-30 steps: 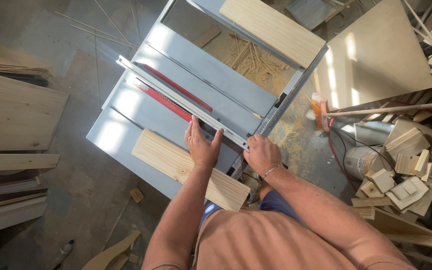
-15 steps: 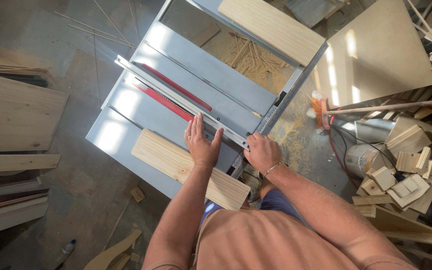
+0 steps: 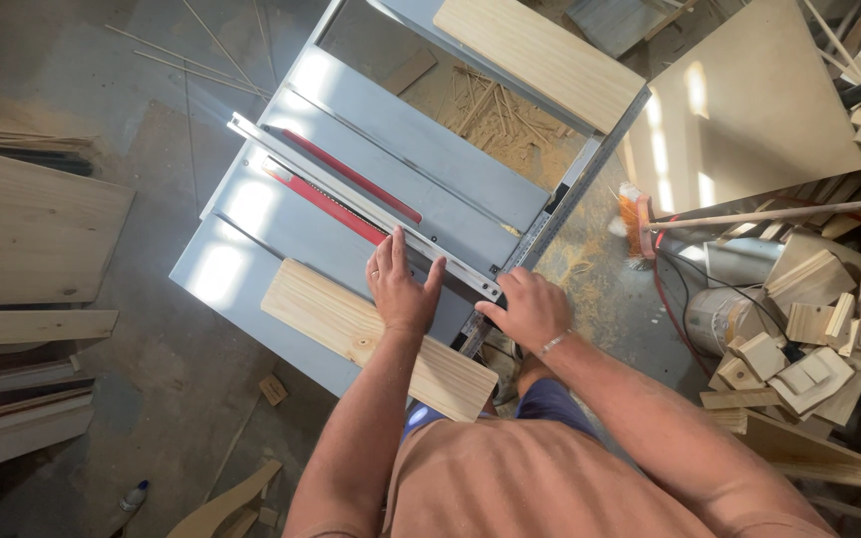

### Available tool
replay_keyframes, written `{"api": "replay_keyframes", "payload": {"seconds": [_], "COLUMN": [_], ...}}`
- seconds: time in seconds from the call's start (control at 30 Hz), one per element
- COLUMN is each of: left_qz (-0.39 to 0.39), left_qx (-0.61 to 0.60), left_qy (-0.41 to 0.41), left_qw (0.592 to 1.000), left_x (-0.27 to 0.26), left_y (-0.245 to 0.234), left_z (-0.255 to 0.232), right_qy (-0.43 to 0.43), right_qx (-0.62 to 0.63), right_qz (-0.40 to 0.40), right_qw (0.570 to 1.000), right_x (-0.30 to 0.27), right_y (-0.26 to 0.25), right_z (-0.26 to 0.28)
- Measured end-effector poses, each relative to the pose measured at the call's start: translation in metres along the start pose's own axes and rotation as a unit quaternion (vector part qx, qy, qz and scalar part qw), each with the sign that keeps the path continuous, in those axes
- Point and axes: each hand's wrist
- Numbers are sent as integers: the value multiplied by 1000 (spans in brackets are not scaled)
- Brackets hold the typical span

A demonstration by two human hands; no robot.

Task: Cutting wooden boards using a table saw and adjusting the fence for precision

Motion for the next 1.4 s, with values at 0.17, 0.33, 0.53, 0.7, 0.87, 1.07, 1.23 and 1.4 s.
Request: {"api": "replay_keyframes", "payload": {"seconds": [0.17,0.33,0.53,0.7,0.87,1.07,1.23,1.4], "left_qz": [33,76,84,72,49,35,14,-10], "left_qx": [11,4,11,27,36,34,40,18], "left_qy": [35,30,39,52,60,69,75,64], "left_qw": [999,997,996,996,996,996,996,998], "left_x": [6,8,9,9,9,10,6,8], "left_y": [-11,-10,-9,1,6,8,1,1], "left_z": [5,8,9,14,17,17,16,16], "right_qy": [132,428,586,550,555,573,590,612], "right_qx": [50,330,572,692,698,688,679,566], "right_qz": [-57,55,-129,-130,-71,-91,-60,-49], "right_qw": [988,839,559,449,446,436,433,550], "right_x": [-52,-48,-3,9,27,13,11,-32], "right_y": [66,77,87,112,105,171,154,201], "right_z": [-54,-58,-52,-64,-43,-78,-71,-95]}}
Point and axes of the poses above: each hand's wrist, its own x-axis towards the middle knuckle, its own y-axis out of the palm, z = x × y, and after that the axes turned 4 degrees about x, right-handed
